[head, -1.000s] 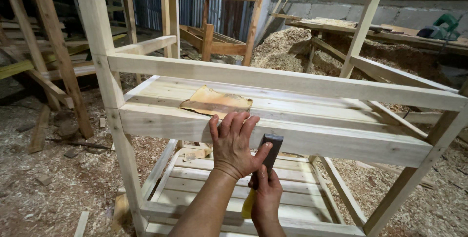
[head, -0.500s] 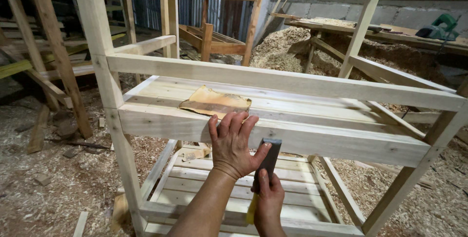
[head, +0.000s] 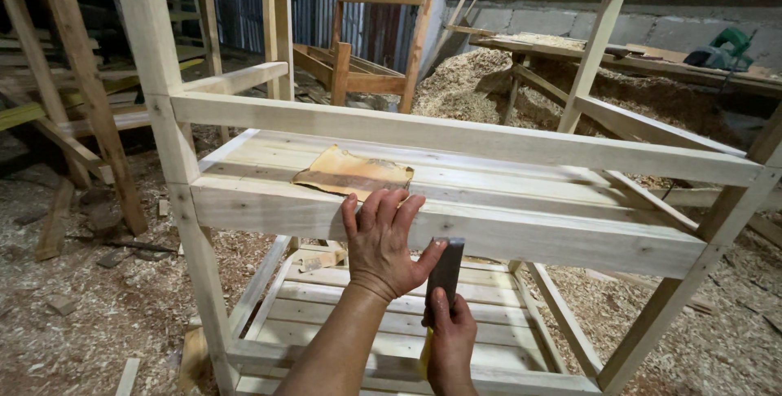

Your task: The person smooths the edges and surfaces of a wooden shelf unit using a chisel and sandpaper. They alternate between scraping with the chisel and rubbing with sandpaper on multiple slats and frame edges.

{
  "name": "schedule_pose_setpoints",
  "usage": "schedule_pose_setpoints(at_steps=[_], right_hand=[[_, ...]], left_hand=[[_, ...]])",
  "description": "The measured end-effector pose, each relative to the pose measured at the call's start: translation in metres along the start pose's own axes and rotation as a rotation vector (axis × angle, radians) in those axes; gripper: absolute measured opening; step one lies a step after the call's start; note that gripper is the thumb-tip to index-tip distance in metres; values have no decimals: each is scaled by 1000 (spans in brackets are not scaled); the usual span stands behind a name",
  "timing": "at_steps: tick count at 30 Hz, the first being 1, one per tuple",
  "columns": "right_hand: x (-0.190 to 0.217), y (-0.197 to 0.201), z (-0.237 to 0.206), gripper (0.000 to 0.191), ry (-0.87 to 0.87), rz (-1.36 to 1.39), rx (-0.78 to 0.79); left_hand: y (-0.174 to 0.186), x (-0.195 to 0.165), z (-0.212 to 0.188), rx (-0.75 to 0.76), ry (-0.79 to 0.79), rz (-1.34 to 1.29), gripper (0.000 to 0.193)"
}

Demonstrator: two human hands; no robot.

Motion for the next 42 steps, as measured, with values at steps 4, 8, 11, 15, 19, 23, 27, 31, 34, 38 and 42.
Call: schedule_pose_setpoints(at_steps=[4, 8, 11, 15, 19, 23, 27, 31, 34, 38, 42], right_hand=[[-1, -6, 12, 30, 2, -60, 24], [1, -8, 11, 28, 43, -33, 17], [3, -8, 4, 26, 39, 22, 18], [13, -15, 11, 24, 48, 62, 17], [31, 2, 22, 30, 59, -12, -66], [55, 73, 26, 34, 65, 44, -275], [75, 142, 46, 34, 128, 108, -373], [72, 182, 54, 45, 71, -118, -411], [68, 192, 54, 46, 76, -71, -372], [65, 202, 56, 42, 23, -21, -385], [73, 198, 68, 39, 73, 13, -359]], left_hand=[[-3, 2, -1, 22, -2, 13, 68], [0, 2, -2, -6, -4, -2, 68], [1, 3, -1, -12, 1, -4, 69], [2, 4, 0, -5, 2, -9, 68], [4, 6, -1, -20, -17, -12, 68], [-4, 12, -4, 15, 35, 0, 66], [-25, -14, -5, 7, 61, 60, 81], [-71, -102, -15, 263, -168, -43, 88], [-91, -143, -15, 389, -226, -7, 88], [-91, -149, -13, 398, -177, -4, 85], [-86, -146, -14, 337, -174, -6, 83]])
Point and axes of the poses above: each hand's wrist, its own z-axis towards the middle knuckle, its own y-axis out of the back of the hand, x = y × z, the point moved 8 cm from there along z, towards the middle knuckle, and after that the axes turned 7 degrees about y, right-handed, at the moved point
